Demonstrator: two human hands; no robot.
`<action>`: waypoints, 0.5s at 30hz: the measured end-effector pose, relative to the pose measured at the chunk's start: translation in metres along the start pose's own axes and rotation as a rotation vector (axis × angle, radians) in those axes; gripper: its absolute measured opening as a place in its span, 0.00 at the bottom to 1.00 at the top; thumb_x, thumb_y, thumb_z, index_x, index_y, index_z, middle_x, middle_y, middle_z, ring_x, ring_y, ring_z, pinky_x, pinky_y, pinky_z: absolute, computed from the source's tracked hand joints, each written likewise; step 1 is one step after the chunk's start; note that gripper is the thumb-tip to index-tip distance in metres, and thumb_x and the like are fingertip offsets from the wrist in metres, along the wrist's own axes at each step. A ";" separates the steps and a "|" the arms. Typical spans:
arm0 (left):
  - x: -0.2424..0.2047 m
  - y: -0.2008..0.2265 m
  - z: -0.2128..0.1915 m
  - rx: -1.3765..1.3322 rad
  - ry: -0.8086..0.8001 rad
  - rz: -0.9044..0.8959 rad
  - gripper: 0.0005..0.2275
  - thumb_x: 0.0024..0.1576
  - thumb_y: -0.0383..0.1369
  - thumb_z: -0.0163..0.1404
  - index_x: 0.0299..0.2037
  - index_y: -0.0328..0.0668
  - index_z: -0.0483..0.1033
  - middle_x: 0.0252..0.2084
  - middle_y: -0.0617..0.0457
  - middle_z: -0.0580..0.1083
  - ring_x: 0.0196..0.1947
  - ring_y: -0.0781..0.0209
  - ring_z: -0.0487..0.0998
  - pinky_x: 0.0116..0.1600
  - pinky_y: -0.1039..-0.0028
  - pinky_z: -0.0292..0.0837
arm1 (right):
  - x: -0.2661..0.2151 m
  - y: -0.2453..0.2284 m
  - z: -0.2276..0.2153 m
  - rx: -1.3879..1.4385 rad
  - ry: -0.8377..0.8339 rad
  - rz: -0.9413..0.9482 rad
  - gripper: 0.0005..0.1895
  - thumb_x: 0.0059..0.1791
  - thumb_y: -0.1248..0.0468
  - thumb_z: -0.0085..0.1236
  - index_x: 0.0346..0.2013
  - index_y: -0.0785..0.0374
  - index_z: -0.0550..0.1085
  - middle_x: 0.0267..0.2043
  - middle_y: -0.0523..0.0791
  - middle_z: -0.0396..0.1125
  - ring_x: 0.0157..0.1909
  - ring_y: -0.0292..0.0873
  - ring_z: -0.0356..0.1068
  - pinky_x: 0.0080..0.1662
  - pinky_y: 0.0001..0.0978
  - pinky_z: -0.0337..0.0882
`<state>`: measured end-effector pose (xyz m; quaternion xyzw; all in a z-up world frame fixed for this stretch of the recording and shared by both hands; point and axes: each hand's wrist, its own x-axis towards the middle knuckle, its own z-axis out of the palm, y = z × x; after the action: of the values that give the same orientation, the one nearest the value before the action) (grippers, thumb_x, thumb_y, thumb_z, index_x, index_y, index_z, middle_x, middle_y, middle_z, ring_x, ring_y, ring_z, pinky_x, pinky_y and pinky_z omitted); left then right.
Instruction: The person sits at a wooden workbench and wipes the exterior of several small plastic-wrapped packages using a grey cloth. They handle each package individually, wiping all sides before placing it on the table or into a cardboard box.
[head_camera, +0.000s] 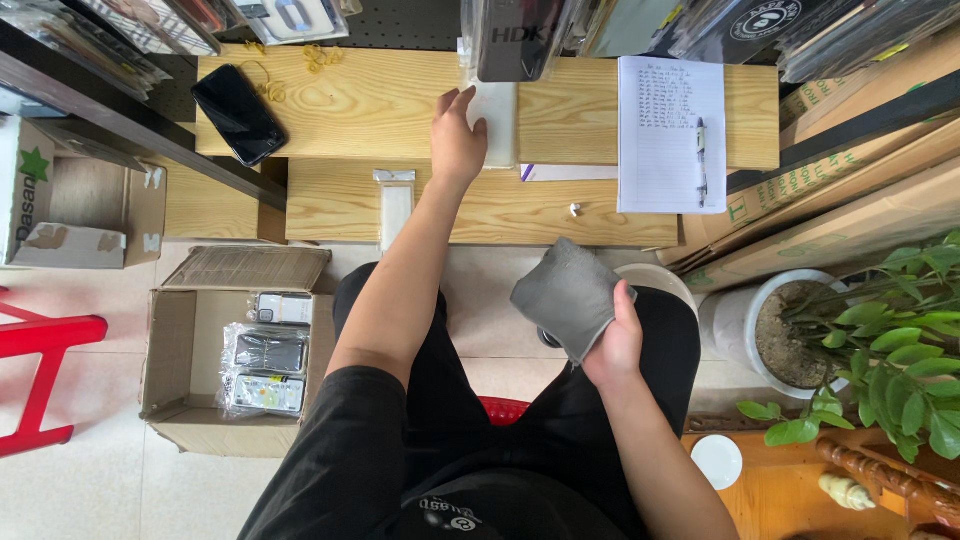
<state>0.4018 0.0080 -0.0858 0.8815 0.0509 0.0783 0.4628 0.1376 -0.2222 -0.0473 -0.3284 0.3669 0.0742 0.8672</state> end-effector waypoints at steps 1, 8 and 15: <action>0.001 0.002 -0.004 0.000 0.001 0.002 0.23 0.60 0.26 0.51 0.68 0.42 0.71 0.72 0.42 0.64 0.65 0.40 0.74 0.66 0.55 0.72 | 0.006 -0.005 0.003 0.001 -0.002 -0.001 0.31 0.57 0.42 0.44 0.66 0.59 0.71 0.64 0.50 0.71 0.64 0.53 0.70 0.60 0.48 0.69; -0.010 -0.014 -0.071 -0.054 -0.049 -0.040 0.19 0.59 0.37 0.56 0.60 0.42 0.79 0.56 0.45 0.81 0.57 0.50 0.82 0.59 0.64 0.75 | 0.022 -0.062 0.093 -0.038 -0.167 -0.043 0.37 0.47 0.46 0.57 0.68 0.59 0.70 0.64 0.52 0.71 0.64 0.55 0.71 0.61 0.53 0.72; -0.065 -0.138 -0.135 0.300 -0.167 -0.459 0.17 0.57 0.51 0.59 0.51 0.57 0.85 0.46 0.50 0.83 0.53 0.44 0.83 0.56 0.54 0.78 | 0.094 -0.040 0.112 -0.102 -0.170 -0.150 0.25 0.51 0.51 0.67 0.59 0.58 0.74 0.60 0.49 0.75 0.61 0.50 0.76 0.66 0.50 0.74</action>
<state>0.3108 0.1847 -0.1303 0.9090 0.2218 -0.1096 0.3355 0.2862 -0.1941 -0.0332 -0.3910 0.2622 0.0550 0.8806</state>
